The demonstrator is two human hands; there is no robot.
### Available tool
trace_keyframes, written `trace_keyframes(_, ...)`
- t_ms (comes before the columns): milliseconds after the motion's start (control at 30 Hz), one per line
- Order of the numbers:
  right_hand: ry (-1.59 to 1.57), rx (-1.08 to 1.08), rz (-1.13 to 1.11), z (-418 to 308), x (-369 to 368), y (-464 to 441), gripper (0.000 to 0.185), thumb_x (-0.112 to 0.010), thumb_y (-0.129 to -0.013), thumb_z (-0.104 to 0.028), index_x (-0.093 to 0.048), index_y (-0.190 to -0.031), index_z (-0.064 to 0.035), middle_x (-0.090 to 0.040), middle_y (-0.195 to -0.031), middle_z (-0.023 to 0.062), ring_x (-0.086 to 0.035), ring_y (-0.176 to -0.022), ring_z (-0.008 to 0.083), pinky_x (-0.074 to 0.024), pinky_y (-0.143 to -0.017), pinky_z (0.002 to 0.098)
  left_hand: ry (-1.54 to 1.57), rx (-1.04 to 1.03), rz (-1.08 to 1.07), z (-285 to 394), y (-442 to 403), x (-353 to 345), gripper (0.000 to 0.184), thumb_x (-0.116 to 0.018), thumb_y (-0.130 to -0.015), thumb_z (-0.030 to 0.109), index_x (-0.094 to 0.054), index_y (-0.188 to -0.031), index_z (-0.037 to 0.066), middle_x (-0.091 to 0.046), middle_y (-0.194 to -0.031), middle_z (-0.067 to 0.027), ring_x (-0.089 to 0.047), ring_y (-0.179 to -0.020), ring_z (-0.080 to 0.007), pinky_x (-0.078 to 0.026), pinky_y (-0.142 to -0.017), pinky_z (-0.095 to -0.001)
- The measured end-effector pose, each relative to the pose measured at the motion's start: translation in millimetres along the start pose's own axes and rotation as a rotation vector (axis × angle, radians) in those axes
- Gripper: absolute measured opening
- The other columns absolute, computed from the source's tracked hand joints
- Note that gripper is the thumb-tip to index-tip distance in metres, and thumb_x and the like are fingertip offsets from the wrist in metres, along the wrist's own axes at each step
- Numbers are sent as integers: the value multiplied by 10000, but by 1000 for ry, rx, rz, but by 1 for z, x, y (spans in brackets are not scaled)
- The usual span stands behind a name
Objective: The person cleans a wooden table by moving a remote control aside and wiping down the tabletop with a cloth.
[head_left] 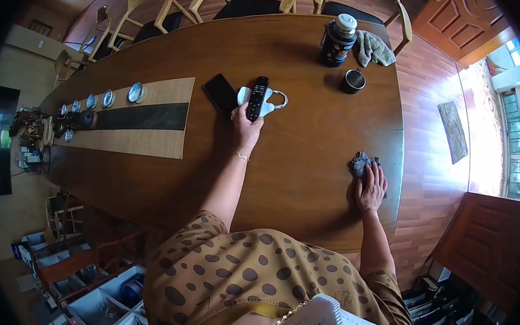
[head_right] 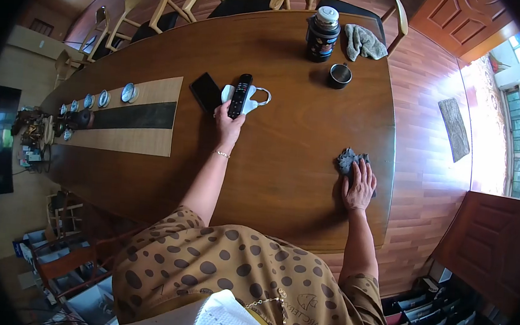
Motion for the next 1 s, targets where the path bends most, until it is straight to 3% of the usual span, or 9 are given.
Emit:
trace_keyframes(33, -10, 4, 3, 0, 0, -1, 520, -558, -871, -310, -488, -1351, -124, -438, -1452, 120, -363, -1362, 326, -244, -1118, 470, -74, -70, 33, 2, -3, -6, 570, -758, -705, 97, -547, -1229, 25, -551, -1150, -148, -534, -1076, -270, -435, -962, -391)
trace_keyframes(167, -18, -3, 0, -1, 3, -1, 520, -560, -864, -303, -491, -1347, -121, -435, -1455, 124, -361, -1363, 326, -239, -1122, 466, 472, 255, -37, 29, -16, -38, 517, -741, -727, 63, -568, -1203, -41, -619, -1073, -55, -585, -887, -132, -477, -807, -263)
trace_keyframes(400, -36, -13, 9, -2, 6, -2, 522, -579, -849, -304, -511, -1332, -119, -439, -1452, 124, -371, -1350, 337, -250, -1115, 474, 895, 480, -218, 66, -51, -120, 453, -692, -718, -30, -577, -1156, -19, -617, -1008, -28, -576, -888, -124, -469, -821, -273)
trace_keyframes(533, -37, -18, -1, -2, 8, -3, 531, -580, -850, -304, -506, -1345, -128, -435, -1458, 120, -364, -1359, 328, -244, -1118, 473, 138, 145, -199, 88, -56, -142, 543, -778, -697, 119, -586, -1189, -6, -643, -1078, -105, -619, -987, -230, -485, -874, -361)
trace_keyframes(567, -34, -21, -5, -2, 8, -3, 532, -580, -850, -304, -505, -1346, -129, -434, -1458, 120, -362, -1360, 326, -244, -1119, 472, -82, 80, -182, 90, -54, -145, 643, -814, -679, 194, -555, -1239, 11, -625, -1135, -170, -581, -1081, -328, -448, -948, -427)
trace_keyframes(700, -27, -29, -6, -1, 5, -1, 536, -582, -852, -308, -502, -1352, -133, -431, -1462, 113, -356, -1366, 319, -242, -1120, 467, -277, -223, -209, 69, -48, -149, 750, -824, -704, 271, -491, -1340, 56, -544, -1270, -211, -503, -1188, -371, -399, -1007, -449)
trace_keyframes(800, -14, -55, -9, -2, 6, -2, 533, -578, -861, -309, -498, -1358, -134, -428, -1466, 107, -355, -1366, 315, -246, -1118, 463, 26, -285, -231, 75, -32, -100, 712, -794, -742, 264, -470, -1348, 78, -486, -1331, -209, -488, -1192, -388, -346, -1048, -492)
trace_keyframes(933, 6, -63, 21, 2, 1, 1, 521, -565, -879, -304, -492, -1366, -134, -424, -1471, 101, -356, -1365, 315, -248, -1116, 463, -432, -438, -169, 66, 2, 25, 620, -747, -797, 294, -500, -1321, 73, -473, -1366, -210, -453, -1224, -418, -412, -983, -496)
trace_keyframes(1000, -2, -77, 42, 5, -3, 1, 517, -558, -888, -302, -488, -1372, -134, -424, -1471, 101, -354, -1367, 316, -246, -1118, 461, -615, -311, -123, 30, 23, 80, 599, -726, -815, 316, -503, -1321, 83, -466, -1375, -202, -426, -1257, -423, -398, -998, -506)
Point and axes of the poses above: each hand's wrist, its own y-axis away from the middle knuckle, its own x-axis out of the back of the hand, z = x × y, the point moved 1 cm from there along -y, towards the middle knuckle
